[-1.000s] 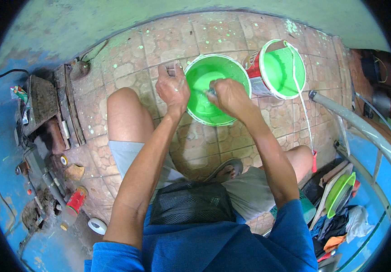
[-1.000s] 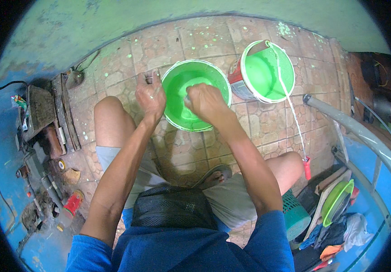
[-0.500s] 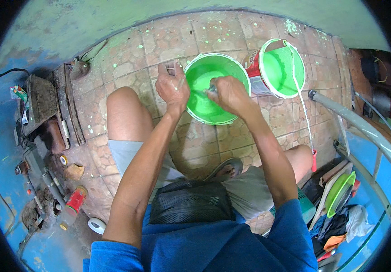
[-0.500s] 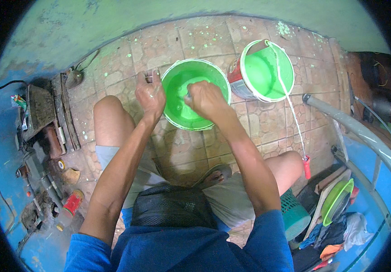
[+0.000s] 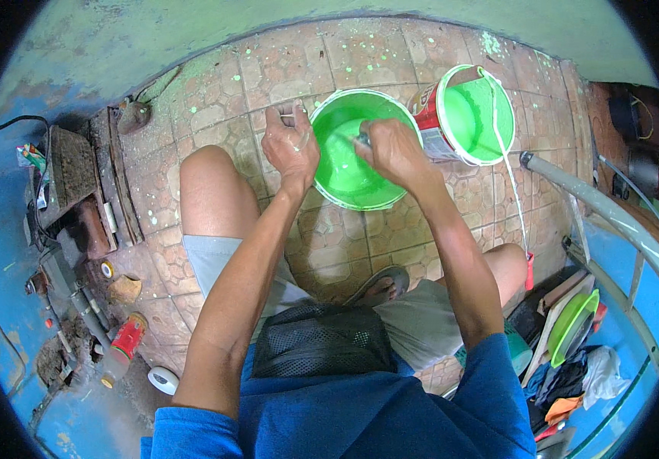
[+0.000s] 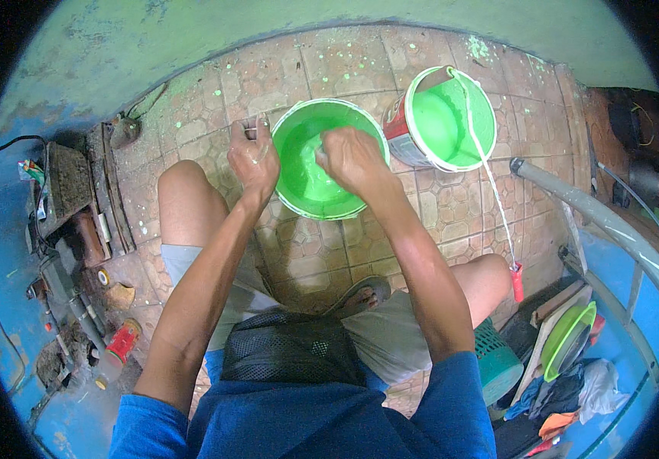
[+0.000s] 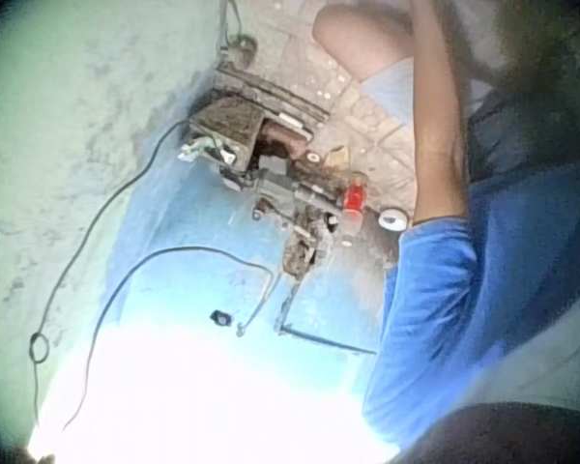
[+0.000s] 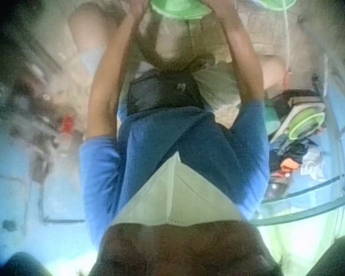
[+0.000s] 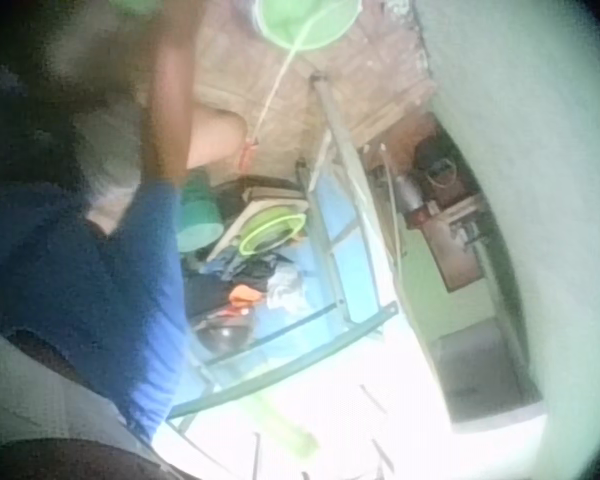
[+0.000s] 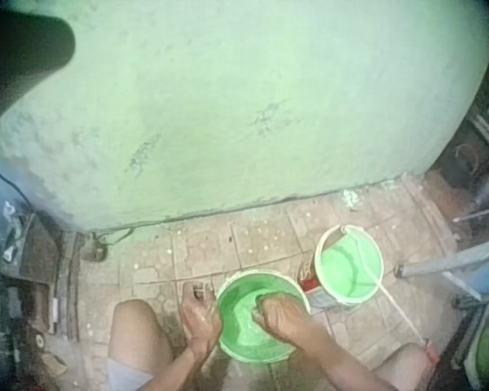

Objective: The person sits on the floor and uses a putty knife to mix bright green paint in a white bucket. They scrape the sides and bottom of the bucket to ensure the mixture is uniform, then transfer some paint to a second bucket.

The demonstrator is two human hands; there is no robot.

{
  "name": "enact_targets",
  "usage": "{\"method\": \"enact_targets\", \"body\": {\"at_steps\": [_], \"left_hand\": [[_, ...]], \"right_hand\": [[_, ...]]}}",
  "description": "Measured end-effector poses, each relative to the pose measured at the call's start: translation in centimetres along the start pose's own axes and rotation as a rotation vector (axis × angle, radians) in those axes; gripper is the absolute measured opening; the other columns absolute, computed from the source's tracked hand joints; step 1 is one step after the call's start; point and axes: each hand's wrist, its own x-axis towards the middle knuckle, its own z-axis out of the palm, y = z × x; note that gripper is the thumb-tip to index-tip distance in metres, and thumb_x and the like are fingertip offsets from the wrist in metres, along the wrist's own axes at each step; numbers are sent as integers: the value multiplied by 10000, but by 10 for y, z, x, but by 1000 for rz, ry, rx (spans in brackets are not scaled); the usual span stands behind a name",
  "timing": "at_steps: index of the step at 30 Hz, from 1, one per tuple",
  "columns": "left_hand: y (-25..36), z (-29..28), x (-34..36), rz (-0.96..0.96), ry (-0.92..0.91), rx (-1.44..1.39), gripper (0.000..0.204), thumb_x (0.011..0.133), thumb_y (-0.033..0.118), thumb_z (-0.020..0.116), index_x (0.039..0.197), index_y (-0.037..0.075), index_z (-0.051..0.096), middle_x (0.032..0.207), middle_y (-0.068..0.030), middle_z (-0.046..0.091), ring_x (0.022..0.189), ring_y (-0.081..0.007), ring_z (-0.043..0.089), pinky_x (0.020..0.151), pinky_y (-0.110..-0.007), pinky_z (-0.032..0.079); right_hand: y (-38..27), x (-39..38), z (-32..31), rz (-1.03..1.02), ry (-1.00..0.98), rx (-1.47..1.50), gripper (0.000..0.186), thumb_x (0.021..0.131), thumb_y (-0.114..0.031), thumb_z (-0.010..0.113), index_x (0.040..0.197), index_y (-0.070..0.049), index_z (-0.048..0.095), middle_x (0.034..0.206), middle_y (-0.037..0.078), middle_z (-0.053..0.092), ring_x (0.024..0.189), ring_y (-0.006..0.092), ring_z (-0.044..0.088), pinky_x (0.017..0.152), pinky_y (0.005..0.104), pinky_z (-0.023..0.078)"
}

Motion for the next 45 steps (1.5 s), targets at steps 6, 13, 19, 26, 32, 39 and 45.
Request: {"method": "enact_targets", "body": {"at_steps": [6,13,19,26,32,39,45], "left_hand": [[2,0,0,-19,10,53,284,862,264,581,877,-20,572,755,-218,636,714,-386,617,675,-470,449],[2,-1,0,-27,-3,1,295,841,261,598,849,-23,521,751,-232,626,742,-433,599,686,-497,437],[0,-1,1,4,1,-22,299,850,266,583,855,-26,517,740,-240,617,737,-439,594,684,-506,432],[-2,1,-1,24,4,5,312,854,274,579,876,-30,513,744,-254,608,718,-445,586,664,-507,427],[2,-1,-1,22,-1,19,254,845,233,591,873,-13,538,740,-226,629,719,-414,604,658,-491,435],[4,-2,-1,2,19,21,250,837,235,598,865,-5,538,733,-212,630,708,-409,603,664,-486,437],[2,-1,-1,7,12,-2,249,840,245,598,860,5,535,727,-197,631,706,-401,604,671,-483,439]], "right_hand": [[5,-19,-5,-9,13,-48,217,754,-167,601,685,38,594,696,257,605,669,401,614,618,474,488],[-15,-5,9,-10,-79,58,258,755,-215,627,708,38,606,707,263,604,684,413,609,646,476,492],[10,-3,-9,135,-12,-45,247,770,-197,573,731,44,609,729,265,605,734,416,604,675,483,478],[-10,-38,9,-11,-64,27,239,760,-200,588,727,35,611,728,245,617,694,391,621,652,458,505],[1,-8,-2,104,-27,-21,250,750,-212,604,718,36,610,734,253,620,688,403,620,637,462,504],[-8,-34,-1,68,-128,-5,231,750,-192,596,733,37,626,721,261,619,701,396,629,656,463,504],[-6,-7,-2,92,-57,16,242,764,-197,600,715,40,613,697,265,605,701,405,622,661,463,501]]}}
